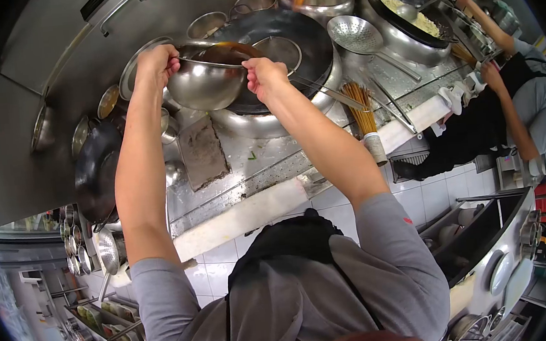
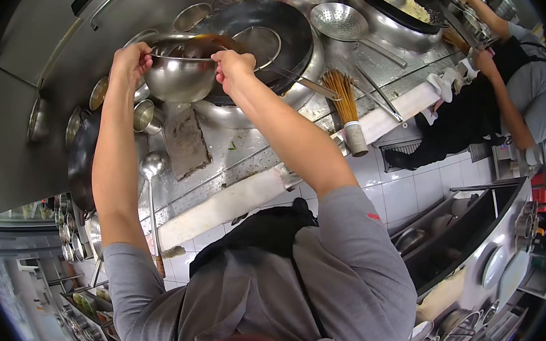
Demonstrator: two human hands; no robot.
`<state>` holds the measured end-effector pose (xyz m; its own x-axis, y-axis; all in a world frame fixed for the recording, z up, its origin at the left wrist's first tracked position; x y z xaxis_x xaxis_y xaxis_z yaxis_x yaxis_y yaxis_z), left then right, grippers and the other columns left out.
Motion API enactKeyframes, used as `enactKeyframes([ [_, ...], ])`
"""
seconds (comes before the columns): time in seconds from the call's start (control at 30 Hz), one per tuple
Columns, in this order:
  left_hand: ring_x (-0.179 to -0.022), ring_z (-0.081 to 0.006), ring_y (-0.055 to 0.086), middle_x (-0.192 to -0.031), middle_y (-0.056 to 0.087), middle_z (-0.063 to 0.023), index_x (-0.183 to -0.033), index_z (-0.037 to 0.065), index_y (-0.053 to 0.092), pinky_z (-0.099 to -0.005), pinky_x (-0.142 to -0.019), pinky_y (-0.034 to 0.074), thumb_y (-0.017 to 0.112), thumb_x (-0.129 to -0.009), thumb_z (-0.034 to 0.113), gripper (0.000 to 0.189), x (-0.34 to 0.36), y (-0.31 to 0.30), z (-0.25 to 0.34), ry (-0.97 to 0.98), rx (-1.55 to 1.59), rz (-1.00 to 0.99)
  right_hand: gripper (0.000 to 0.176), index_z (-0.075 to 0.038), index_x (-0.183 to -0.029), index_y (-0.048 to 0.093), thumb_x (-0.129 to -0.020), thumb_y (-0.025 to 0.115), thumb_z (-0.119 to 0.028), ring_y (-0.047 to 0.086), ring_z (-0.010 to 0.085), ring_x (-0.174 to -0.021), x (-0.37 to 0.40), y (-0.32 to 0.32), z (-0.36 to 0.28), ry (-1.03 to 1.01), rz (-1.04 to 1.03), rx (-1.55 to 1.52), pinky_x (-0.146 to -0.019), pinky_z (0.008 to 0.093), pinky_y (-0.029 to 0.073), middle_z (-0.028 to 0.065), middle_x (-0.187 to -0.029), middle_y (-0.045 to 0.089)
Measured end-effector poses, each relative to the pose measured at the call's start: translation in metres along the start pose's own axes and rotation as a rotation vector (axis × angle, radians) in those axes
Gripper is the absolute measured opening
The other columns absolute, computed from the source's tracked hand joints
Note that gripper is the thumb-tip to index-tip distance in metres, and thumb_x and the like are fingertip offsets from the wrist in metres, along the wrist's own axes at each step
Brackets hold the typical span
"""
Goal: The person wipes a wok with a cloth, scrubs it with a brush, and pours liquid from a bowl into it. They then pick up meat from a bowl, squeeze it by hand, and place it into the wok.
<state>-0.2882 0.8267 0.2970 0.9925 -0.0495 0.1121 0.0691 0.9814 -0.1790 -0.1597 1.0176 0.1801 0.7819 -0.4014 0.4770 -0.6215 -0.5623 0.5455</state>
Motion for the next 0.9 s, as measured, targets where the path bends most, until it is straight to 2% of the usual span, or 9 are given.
enactKeyframes([
  [0.43, -0.044, -0.0144, 0.05, -0.063, 0.054, -0.0071, -0.068, -0.003, 0.058, -0.0269, -0.041, 0.048, 0.062, -0.073, -0.004, 0.006, -0.016, 0.035, 0.014, 0.041, -0.078, 0.044, 0.018, -0.006, -0.074, 0.056, -0.078, 0.073, -0.005, 0.048, 0.0126, -0.053, 0.0, -0.019, 0.001, 0.087, 0.02, 0.009, -0.045, 0.0279, 0.038, 0.0018, -0.067, 0.054],
  [0.53, -0.043, -0.0147, 0.05, -0.063, 0.053, -0.0077, -0.068, -0.003, 0.058, -0.0277, -0.04, 0.048, 0.061, -0.073, -0.005, 0.006, -0.025, 0.043, 0.016, 0.016, -0.061, 0.072, 0.013, -0.006, -0.078, 0.059, -0.081, 0.072, -0.007, 0.05, 0.0122, -0.054, 0.007, -0.026, -0.001, 0.069, -0.003, -0.013, -0.046, 0.0274, 0.039, 0.0021, -0.071, 0.057],
  [0.63, -0.044, -0.0149, 0.05, -0.062, 0.053, -0.0076, -0.068, -0.003, 0.058, -0.0282, -0.041, 0.049, 0.061, -0.073, -0.005, 0.006, -0.033, 0.045, 0.018, 0.012, -0.109, 0.077, 0.011, -0.003, -0.085, 0.064, -0.083, 0.072, -0.01, 0.055, 0.0141, -0.058, 0.03, -0.045, -0.018, -0.142, -0.217, 0.168, -0.05, 0.0284, 0.043, 0.0029, -0.075, 0.062],
  [0.7, -0.044, -0.0148, 0.05, -0.063, 0.053, -0.0076, -0.068, -0.003, 0.058, -0.028, -0.041, 0.049, 0.061, -0.073, -0.004, 0.006, -0.037, 0.047, 0.018, 0.005, -0.122, 0.071, 0.017, -0.002, -0.097, 0.07, -0.088, 0.07, -0.017, 0.061, 0.0146, -0.068, 0.051, -0.084, -0.051, -0.749, -0.265, 0.568, -0.061, 0.0299, 0.051, 0.007, -0.091, 0.068],
  [0.77, -0.044, -0.0147, 0.05, -0.063, 0.054, -0.0078, -0.068, -0.003, 0.058, -0.028, -0.041, 0.05, 0.061, -0.073, -0.004, 0.006, -0.041, 0.045, 0.021, 0.013, -0.133, 0.055, 0.018, -0.001, -0.1, 0.071, -0.09, 0.066, -0.015, 0.063, 0.0166, -0.071, 0.1, -0.123, -0.096, -1.278, 0.088, 1.28, -0.065, 0.0307, 0.053, 0.0105, -0.1, 0.069],
  [0.9, -0.045, -0.0151, 0.052, -0.066, 0.055, -0.01, -0.069, -0.005, 0.058, -0.0283, -0.042, 0.05, 0.061, -0.073, -0.004, 0.005, -0.04, 0.052, 0.024, 0.016, -0.165, 0.024, 0.024, 0.005, -0.107, 0.061, -0.092, 0.06, -0.014, 0.059, 0.0175, -0.061, 0.05, -0.201, -0.084, -0.368, 0.022, 0.794, -0.052, 0.0288, 0.049, 0.0147, -0.097, 0.068],
])
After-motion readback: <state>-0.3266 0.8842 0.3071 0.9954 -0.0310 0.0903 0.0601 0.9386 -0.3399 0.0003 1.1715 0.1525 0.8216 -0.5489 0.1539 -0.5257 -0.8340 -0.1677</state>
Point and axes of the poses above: each hand's wrist, its own x-axis away from the middle knuckle, its own y-axis out of the palm, z = x × y, the point moved 5 cm from there along -x, towards the middle knuckle
